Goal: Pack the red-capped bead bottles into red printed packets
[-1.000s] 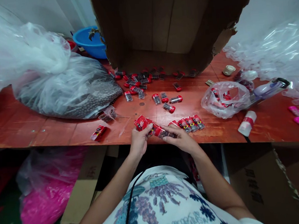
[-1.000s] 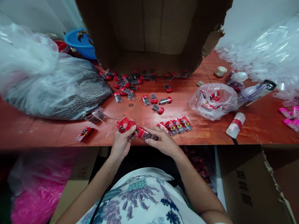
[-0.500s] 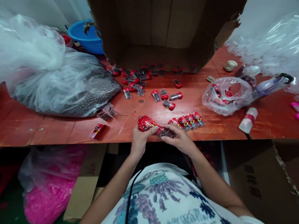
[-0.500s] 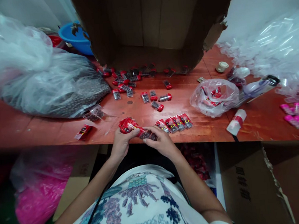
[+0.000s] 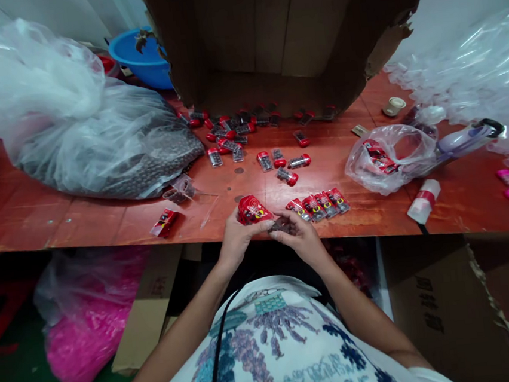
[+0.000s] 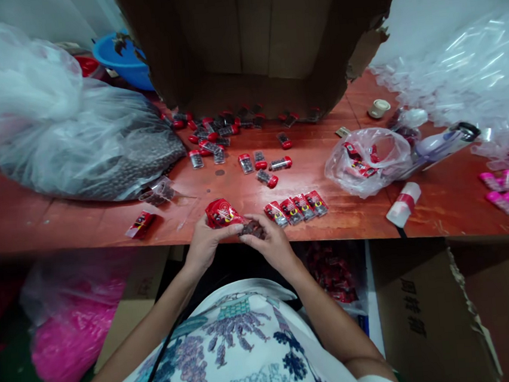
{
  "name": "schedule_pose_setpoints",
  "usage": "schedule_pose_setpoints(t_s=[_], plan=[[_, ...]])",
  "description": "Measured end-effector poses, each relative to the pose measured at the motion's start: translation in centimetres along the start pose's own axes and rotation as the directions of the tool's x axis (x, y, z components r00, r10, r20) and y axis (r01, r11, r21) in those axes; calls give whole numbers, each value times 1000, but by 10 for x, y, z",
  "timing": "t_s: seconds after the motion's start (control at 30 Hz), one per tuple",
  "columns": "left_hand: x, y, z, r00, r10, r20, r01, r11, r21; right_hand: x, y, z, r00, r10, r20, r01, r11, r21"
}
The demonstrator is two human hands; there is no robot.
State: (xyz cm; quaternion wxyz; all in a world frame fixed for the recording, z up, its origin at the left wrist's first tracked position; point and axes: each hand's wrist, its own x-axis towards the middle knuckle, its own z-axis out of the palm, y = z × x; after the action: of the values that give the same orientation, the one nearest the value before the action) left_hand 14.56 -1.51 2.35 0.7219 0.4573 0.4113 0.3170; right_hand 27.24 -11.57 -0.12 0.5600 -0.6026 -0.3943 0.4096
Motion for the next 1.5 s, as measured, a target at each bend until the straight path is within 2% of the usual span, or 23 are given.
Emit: schedule_pose_setpoints(t_s=[0.13, 0.27, 0.33, 0.4, 0.47, 0.5, 0.67, 0.73, 0.83, 0.97, 1.07, 1.23, 1.37, 1.5], plan=[[1, -2, -2, 995, -60, 79, 65, 996, -63, 2, 7, 0, 992, 125, 26, -127, 962, 243], [-1, -4, 0, 990, -84, 115, 95, 991, -94, 1, 8, -3, 988, 150, 36, -154, 948, 279], [-2, -7, 1, 993, -58, 100, 67, 994, -90, -2, 7, -3, 993, 115, -15, -109, 969, 221], [-3, -11, 2, 998, -15, 56, 18, 998, -64, -5, 6, -1, 996, 46, -81, -40, 996, 78], [-3, -13, 3, 1000, 21, 13, -21, 999, -34, -7, 4, 0, 994, -14, -113, 8, 998, -54], [-3, -14, 3, 1000, 26, 2, -26, 999, -24, -7, 4, 1, 993, -22, -114, 14, 998, -68], [-4, -11, 3, 994, -44, 103, 48, 998, -42, -2, 7, 1, 992, 120, -48, -104, 960, 259], [-4, -9, 4, 989, -59, 137, 66, 997, -51, -1, 8, 0, 989, 140, -38, -121, 944, 307], [-3, -8, 6, 995, -31, 90, 38, 996, -77, -3, 8, -2, 993, 106, -60, -87, 962, 260], [-3, -8, 7, 999, 38, -28, -41, 993, -107, -7, 5, -8, 1000, -5, -10, 6, 999, 48], [-5, -10, 10, 1000, -1, 17, 3, 997, -74, -7, 3, -11, 996, -89, 12, 89, 994, -56], [-9, -17, 13, 997, -39, 60, 43, 996, -74, -3, 7, -10, 986, -167, 20, 168, 983, -68], [-5, -18, 12, 991, -96, 89, 105, 988, -110, -2, 12, -13, 990, -126, -58, 123, 991, -49], [2, -16, 9, 975, -212, 72, 224, 933, -282, -2, 20, -42, 970, -115, -215, 76, 981, -179]])
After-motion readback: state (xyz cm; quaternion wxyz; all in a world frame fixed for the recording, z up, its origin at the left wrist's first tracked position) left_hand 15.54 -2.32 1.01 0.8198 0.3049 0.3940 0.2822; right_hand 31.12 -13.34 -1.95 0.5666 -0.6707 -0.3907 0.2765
